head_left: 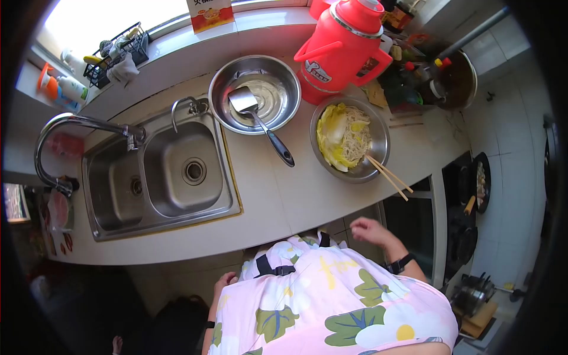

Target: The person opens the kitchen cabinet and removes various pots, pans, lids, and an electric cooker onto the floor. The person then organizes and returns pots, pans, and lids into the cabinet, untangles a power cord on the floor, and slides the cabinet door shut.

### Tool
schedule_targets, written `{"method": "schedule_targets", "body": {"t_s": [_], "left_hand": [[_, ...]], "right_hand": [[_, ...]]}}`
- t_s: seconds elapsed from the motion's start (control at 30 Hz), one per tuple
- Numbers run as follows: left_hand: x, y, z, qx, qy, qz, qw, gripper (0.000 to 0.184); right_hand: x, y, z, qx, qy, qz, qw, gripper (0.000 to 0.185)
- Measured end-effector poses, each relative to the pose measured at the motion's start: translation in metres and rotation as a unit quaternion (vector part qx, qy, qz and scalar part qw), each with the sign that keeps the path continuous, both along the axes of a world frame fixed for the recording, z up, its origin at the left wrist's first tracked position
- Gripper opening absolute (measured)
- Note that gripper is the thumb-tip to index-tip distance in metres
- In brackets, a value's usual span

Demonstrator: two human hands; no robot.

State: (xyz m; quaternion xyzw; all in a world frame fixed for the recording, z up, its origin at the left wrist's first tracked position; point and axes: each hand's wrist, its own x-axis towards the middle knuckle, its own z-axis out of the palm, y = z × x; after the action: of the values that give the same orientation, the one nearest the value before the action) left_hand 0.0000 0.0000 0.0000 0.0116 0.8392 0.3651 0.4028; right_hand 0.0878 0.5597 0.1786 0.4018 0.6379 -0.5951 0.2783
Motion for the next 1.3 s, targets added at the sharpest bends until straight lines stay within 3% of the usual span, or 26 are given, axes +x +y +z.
{"method": "schedule_targets", "body": {"t_s": [0.07, 0.1, 0.13, 0.2, 0.27, 0.37, 0.4, 0.43, 0.47, 0.5, 0.53, 0.57, 0.67, 0.77, 0.9, 0.97, 1.03, 1.1, 1.17, 1.3], "left_hand": [[-0.043, 0.026, 0.049, 0.004, -0.115, 0.088, 0.989, 0.025], [-0.050, 0.053, 0.073, 0.044, -0.135, 0.073, 0.987, 0.023], [-0.077, 0.057, 0.105, 0.041, -0.134, 0.064, 0.988, 0.022], [-0.101, 0.031, 0.115, 0.079, -0.028, 0.013, 0.996, 0.024], [-0.112, 0.016, 0.114, 0.112, 0.002, 0.007, 0.994, 0.029], [-0.097, -0.014, 0.117, 0.067, 0.001, -0.036, 0.997, 0.029], [-0.083, -0.031, 0.113, 0.041, -0.040, -0.041, 0.998, 0.027], [-0.068, -0.044, 0.112, 0.035, -0.049, -0.030, 0.998, 0.027], [-0.051, -0.055, 0.112, 0.052, -0.216, 0.117, 0.968, 0.025], [-0.038, -0.063, 0.110, 0.071, -0.367, 0.260, 0.890, 0.024], [-0.022, -0.074, 0.108, 0.075, -0.406, 0.308, 0.857, 0.023], [-0.005, -0.087, 0.106, 0.069, -0.376, 0.301, 0.874, 0.022], [0.028, -0.103, 0.082, 0.013, -0.223, 0.231, 0.947, 0.021], [0.020, -0.086, 0.060, 0.002, -0.112, 0.220, 0.969, 0.020], [-0.041, -0.041, 0.116, 0.041, -0.038, 0.278, 0.959, 0.019], [-0.059, -0.023, 0.135, 0.060, 0.000, 0.261, 0.963, 0.019], [-0.074, -0.003, 0.144, 0.104, 0.073, 0.246, 0.961, 0.021], [-0.084, 0.014, 0.147, 0.120, 0.087, 0.196, 0.969, 0.023], [-0.091, 0.032, 0.149, 0.130, 0.109, 0.147, 0.974, 0.024], [-0.115, 0.061, 0.166, 0.045, 0.236, -0.041, 0.970, 0.028]], "right_hand": [[-0.030, -0.005, 0.014, -0.030, 0.065, -0.027, 0.997, 0.027], [-0.042, -0.015, 0.054, -0.024, 0.108, -0.039, 0.993, 0.025], [-0.063, -0.032, 0.061, -0.040, 0.166, -0.041, 0.985, 0.026], [-0.093, -0.066, 0.071, -0.061, 0.238, -0.027, 0.969, 0.029], [-0.094, -0.085, 0.066, -0.071, 0.198, -0.004, 0.978, 0.030], [-0.054, -0.098, 0.029, -0.045, 0.058, 0.079, 0.994, 0.036], [-0.022, -0.100, 0.006, 0.057, 0.068, 0.194, 0.977, 0.039], [0.003, -0.106, -0.001, 0.095, 0.008, 0.229, 0.969, 0.041], [0.035, -0.111, -0.018, 0.101, -0.062, 0.222, 0.968, 0.043], [0.067, -0.116, -0.028, 0.046, -0.098, 0.188, 0.976, 0.042], [0.059, -0.145, 0.021, -0.127, -0.123, -0.120, 0.977, 0.038], [0.067, -0.150, 0.023, -0.146, -0.134, -0.138, 0.970, 0.038], [0.083, -0.142, 0.009, -0.096, -0.146, -0.029, 0.984, 0.037], [0.070, -0.119, -0.013, -0.047, -0.140, 0.062, 0.987, 0.036], [0.027, -0.086, -0.037, 0.057, -0.096, 0.180, 0.977, 0.035], [0.003, -0.073, -0.039, 0.163, -0.054, 0.224, 0.959, 0.033], [-0.012, -0.065, -0.043, 0.126, -0.052, 0.101, 0.985, 0.034], [-0.008, -0.051, -0.067, 0.171, 0.004, 0.119, 0.978, 0.028], [-0.006, -0.049, -0.086, 0.102, -0.037, -0.031, 0.994, 0.033], [-0.004, -0.070, -0.086, 0.106, -0.016, -0.176, 0.979, 0.035]]}}
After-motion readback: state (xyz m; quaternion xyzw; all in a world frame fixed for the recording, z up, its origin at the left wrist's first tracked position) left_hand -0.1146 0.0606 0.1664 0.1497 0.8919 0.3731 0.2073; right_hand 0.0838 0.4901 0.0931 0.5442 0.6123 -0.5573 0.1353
